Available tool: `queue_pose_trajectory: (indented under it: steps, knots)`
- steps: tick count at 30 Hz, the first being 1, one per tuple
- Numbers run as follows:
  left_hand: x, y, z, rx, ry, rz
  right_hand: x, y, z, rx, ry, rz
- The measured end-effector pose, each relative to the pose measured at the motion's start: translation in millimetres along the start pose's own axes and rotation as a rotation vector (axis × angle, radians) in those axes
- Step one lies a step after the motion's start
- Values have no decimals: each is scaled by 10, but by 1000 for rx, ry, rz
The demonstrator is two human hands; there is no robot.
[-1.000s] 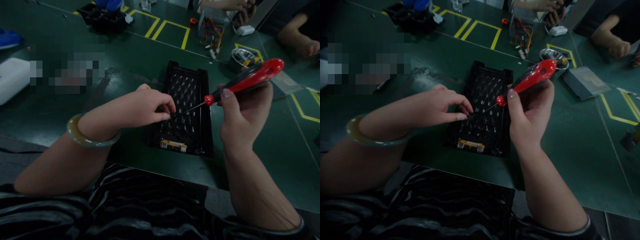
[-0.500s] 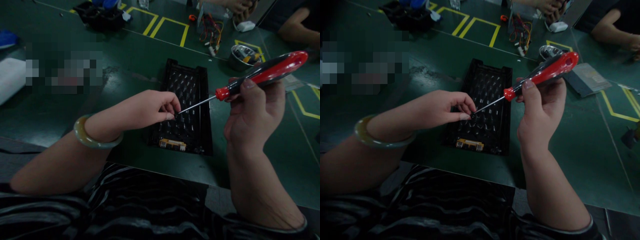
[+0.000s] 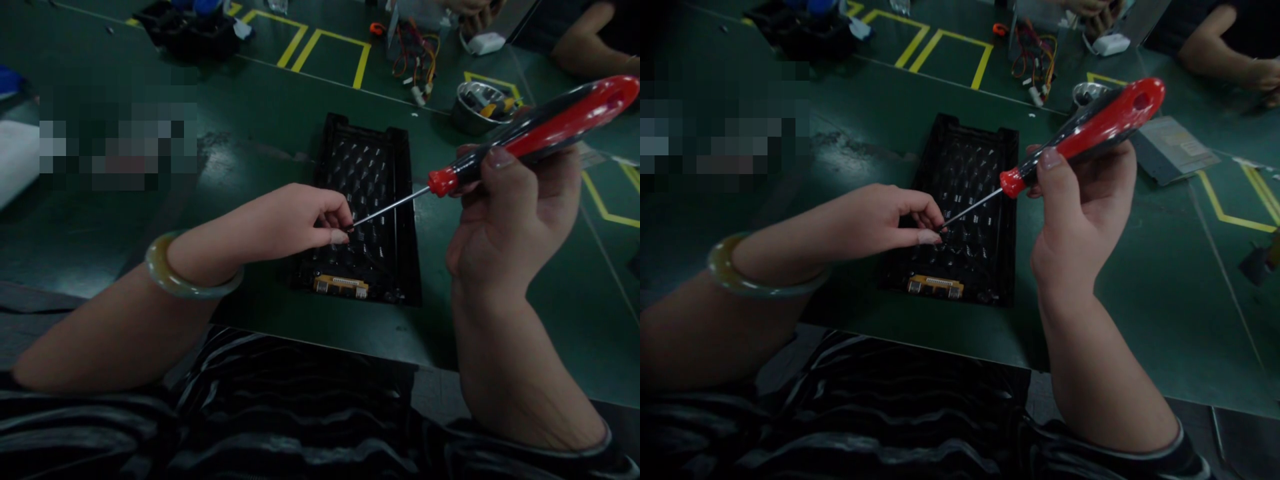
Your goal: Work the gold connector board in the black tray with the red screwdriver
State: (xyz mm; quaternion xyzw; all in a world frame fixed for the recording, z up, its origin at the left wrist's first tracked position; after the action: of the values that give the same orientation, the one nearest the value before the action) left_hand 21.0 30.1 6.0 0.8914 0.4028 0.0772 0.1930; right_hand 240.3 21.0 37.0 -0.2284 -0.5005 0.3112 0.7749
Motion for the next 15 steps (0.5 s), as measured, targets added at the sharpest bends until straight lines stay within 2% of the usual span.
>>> queue_pose_trajectory:
  steps: [6, 11, 15]
  knots:
    - [-21, 56, 18, 12, -17, 29, 3, -41, -4, -35, -11, -28]
    - [-26, 237, 79, 28, -60, 155, 0, -148, -41, -161, 43, -174]
    - [-12, 336, 222, 65, -78, 161, -98, -270, 27, -242, -32, -281]
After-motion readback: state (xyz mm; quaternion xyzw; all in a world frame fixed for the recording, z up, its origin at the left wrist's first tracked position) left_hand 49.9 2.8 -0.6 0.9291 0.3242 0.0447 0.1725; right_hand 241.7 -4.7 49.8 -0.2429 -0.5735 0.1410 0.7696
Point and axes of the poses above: each hand's wrist, its own x-axis towards the middle knuckle, its own z-axis out of the palm, y = z × x, the point moved 5 cm from there along x, towards the middle knuckle, and after that the axes turned 12 degrees about x, right-handed, at the moved point
